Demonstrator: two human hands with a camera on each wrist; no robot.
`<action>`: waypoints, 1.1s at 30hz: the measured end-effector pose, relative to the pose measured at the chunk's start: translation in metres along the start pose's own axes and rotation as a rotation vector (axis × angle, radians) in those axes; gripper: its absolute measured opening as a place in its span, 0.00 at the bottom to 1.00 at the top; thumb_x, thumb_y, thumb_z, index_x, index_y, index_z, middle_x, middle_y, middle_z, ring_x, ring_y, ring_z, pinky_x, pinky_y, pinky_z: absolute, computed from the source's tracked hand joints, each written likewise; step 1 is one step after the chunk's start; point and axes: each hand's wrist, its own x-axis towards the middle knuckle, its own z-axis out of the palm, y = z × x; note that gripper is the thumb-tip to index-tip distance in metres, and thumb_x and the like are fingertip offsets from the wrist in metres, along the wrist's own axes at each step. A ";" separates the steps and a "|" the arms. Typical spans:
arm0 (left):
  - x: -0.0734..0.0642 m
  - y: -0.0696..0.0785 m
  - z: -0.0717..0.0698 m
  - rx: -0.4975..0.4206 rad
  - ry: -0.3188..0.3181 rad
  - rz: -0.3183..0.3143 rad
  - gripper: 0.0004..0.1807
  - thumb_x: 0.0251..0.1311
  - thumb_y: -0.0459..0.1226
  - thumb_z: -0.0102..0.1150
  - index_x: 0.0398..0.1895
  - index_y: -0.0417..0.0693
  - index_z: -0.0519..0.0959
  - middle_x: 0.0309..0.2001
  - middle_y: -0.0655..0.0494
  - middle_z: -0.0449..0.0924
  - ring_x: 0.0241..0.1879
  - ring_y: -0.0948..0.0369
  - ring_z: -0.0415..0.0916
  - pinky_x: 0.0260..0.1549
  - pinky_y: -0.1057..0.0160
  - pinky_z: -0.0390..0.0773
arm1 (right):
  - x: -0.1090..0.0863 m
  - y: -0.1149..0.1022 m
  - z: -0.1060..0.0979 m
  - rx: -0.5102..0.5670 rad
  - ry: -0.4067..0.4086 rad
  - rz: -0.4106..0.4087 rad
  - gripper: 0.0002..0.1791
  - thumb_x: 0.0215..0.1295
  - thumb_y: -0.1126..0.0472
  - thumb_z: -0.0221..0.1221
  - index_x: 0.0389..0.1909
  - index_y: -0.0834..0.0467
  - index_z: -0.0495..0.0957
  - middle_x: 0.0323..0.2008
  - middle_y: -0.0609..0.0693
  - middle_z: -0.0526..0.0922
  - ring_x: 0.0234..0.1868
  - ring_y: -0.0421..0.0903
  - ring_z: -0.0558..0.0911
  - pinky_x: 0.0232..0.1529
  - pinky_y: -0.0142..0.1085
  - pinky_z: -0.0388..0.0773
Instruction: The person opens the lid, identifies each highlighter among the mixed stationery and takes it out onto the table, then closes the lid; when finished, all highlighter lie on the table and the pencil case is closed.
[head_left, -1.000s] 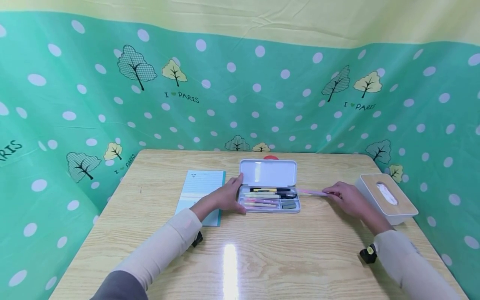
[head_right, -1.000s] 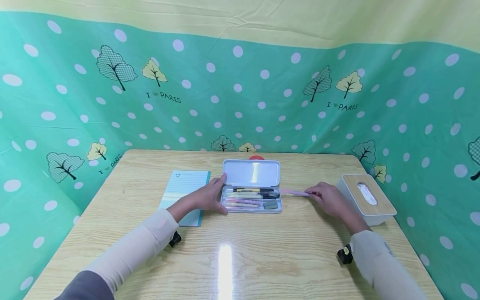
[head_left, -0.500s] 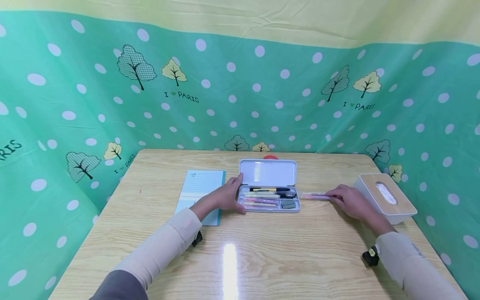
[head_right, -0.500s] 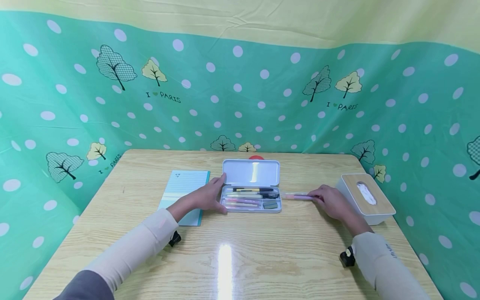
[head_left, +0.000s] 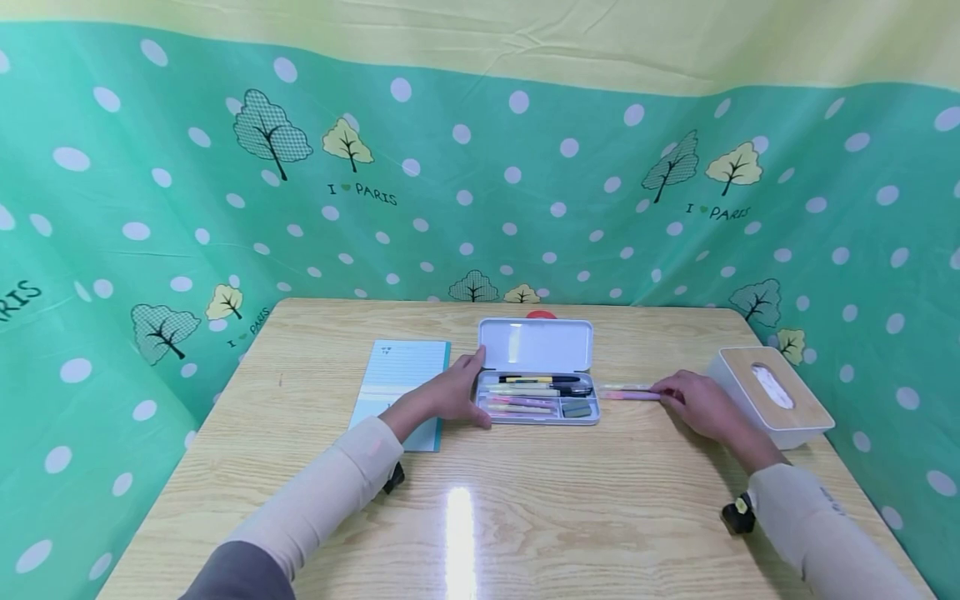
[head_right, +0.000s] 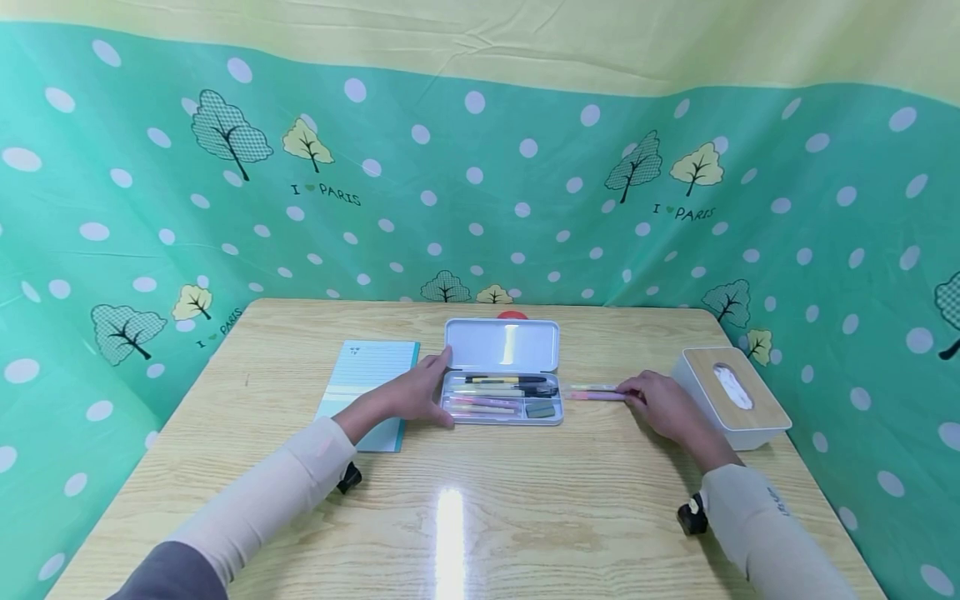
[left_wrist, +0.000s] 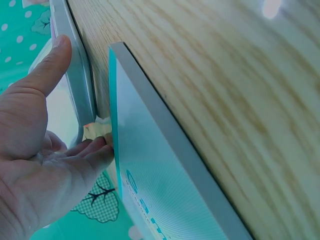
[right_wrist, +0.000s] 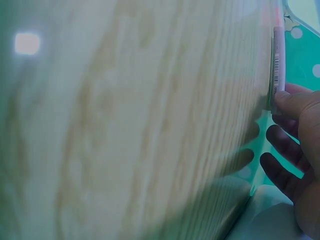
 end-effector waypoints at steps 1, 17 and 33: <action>0.000 0.000 0.000 0.000 -0.001 -0.001 0.76 0.45 0.57 0.80 0.84 0.53 0.31 0.82 0.42 0.46 0.78 0.46 0.57 0.77 0.49 0.61 | 0.000 0.000 0.000 -0.002 -0.007 0.013 0.09 0.70 0.62 0.63 0.48 0.55 0.86 0.39 0.52 0.85 0.40 0.49 0.82 0.44 0.51 0.82; 0.001 0.000 0.000 0.017 -0.003 -0.003 0.77 0.45 0.59 0.79 0.83 0.52 0.29 0.82 0.42 0.46 0.78 0.46 0.56 0.76 0.49 0.62 | 0.005 -0.004 -0.002 0.004 -0.025 0.083 0.07 0.70 0.60 0.64 0.45 0.57 0.86 0.39 0.55 0.84 0.38 0.48 0.80 0.42 0.49 0.82; 0.000 0.000 0.000 0.021 0.004 0.002 0.77 0.45 0.58 0.79 0.83 0.52 0.29 0.82 0.43 0.45 0.78 0.46 0.56 0.76 0.49 0.61 | 0.015 -0.022 -0.014 0.018 -0.004 0.046 0.10 0.70 0.59 0.62 0.49 0.57 0.85 0.40 0.53 0.85 0.40 0.48 0.81 0.42 0.46 0.84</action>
